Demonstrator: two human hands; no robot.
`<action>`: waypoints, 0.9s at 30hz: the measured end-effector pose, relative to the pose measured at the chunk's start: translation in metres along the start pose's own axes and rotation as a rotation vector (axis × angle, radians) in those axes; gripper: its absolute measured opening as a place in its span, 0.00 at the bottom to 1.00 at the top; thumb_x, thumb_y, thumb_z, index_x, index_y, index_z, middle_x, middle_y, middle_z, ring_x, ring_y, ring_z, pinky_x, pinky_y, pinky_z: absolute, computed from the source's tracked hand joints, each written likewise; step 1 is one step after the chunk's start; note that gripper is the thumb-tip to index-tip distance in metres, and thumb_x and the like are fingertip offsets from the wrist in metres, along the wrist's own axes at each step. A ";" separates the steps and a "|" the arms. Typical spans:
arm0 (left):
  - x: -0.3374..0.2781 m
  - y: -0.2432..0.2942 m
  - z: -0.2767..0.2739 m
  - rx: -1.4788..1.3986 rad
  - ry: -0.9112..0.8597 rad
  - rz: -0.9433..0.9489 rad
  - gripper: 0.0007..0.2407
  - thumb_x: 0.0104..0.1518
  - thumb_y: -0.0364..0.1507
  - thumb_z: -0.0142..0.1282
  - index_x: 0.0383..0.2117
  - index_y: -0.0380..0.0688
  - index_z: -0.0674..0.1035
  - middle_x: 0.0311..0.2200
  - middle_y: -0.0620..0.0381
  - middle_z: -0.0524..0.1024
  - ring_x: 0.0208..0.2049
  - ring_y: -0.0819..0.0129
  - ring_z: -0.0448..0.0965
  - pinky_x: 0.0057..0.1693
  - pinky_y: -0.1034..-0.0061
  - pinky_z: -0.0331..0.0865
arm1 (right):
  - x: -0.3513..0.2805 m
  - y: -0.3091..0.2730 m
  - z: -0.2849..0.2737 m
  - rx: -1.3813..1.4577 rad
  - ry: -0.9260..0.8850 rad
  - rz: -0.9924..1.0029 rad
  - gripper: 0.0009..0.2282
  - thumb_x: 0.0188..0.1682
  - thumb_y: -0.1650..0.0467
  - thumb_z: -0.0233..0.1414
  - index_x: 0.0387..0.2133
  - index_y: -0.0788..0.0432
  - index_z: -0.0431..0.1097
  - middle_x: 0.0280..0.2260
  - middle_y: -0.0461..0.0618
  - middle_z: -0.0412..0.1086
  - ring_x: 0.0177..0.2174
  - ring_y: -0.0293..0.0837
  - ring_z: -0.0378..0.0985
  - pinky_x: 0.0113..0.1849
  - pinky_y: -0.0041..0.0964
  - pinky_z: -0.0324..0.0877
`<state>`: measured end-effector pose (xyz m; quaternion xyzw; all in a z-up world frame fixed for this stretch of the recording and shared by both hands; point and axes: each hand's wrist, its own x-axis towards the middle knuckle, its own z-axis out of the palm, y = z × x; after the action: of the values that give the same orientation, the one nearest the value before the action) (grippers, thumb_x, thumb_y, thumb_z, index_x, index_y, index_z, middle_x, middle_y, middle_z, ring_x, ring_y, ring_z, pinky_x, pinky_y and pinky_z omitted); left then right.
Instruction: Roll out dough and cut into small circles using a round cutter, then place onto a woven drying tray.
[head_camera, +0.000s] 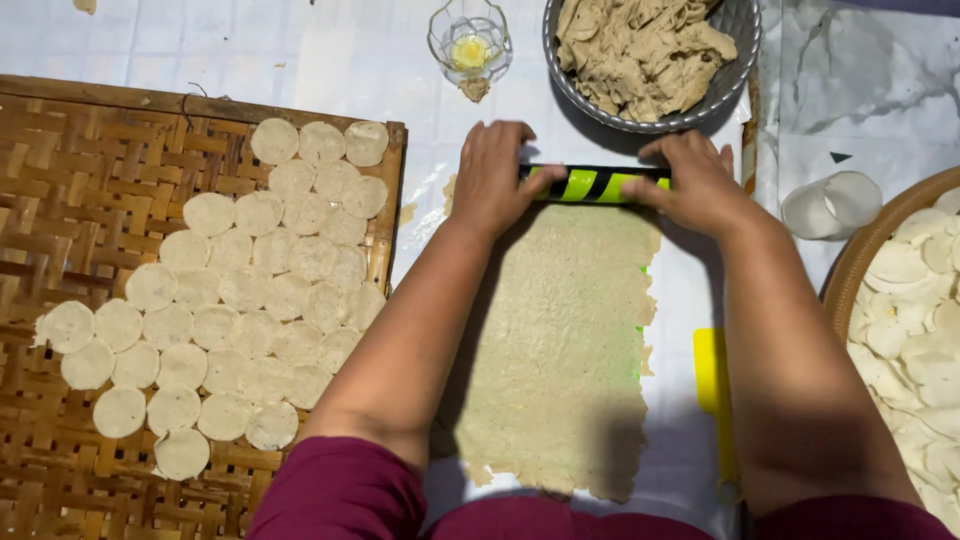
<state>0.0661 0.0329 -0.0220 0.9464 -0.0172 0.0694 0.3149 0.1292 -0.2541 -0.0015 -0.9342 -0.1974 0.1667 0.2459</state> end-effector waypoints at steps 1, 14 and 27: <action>-0.002 -0.003 -0.003 -0.002 -0.003 0.006 0.27 0.53 0.55 0.59 0.48 0.50 0.70 0.45 0.58 0.71 0.57 0.57 0.70 0.73 0.56 0.44 | -0.002 0.005 -0.002 0.000 0.004 0.005 0.25 0.50 0.55 0.58 0.55 0.57 0.68 0.52 0.62 0.64 0.61 0.66 0.60 0.61 0.81 0.33; -0.107 0.038 -0.029 0.313 0.057 0.291 0.25 0.48 0.40 0.69 0.52 0.49 0.75 0.46 0.53 0.77 0.53 0.54 0.76 0.69 0.49 0.54 | -0.133 -0.036 0.042 -0.337 0.163 -0.067 0.26 0.47 0.62 0.57 0.62 0.45 0.64 0.51 0.50 0.67 0.55 0.56 0.68 0.63 0.77 0.38; -0.045 0.044 0.003 0.367 -0.107 -0.012 0.27 0.70 0.44 0.28 0.68 0.38 0.61 0.70 0.43 0.58 0.73 0.52 0.51 0.74 0.58 0.36 | -0.054 -0.012 0.069 -0.376 0.231 0.135 0.34 0.65 0.49 0.28 0.69 0.67 0.53 0.71 0.66 0.52 0.72 0.54 0.42 0.59 0.73 0.10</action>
<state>0.0182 -0.0045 -0.0053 0.9904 -0.0153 0.0189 0.1361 0.0506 -0.2423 -0.0404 -0.9875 -0.1328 0.0351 0.0768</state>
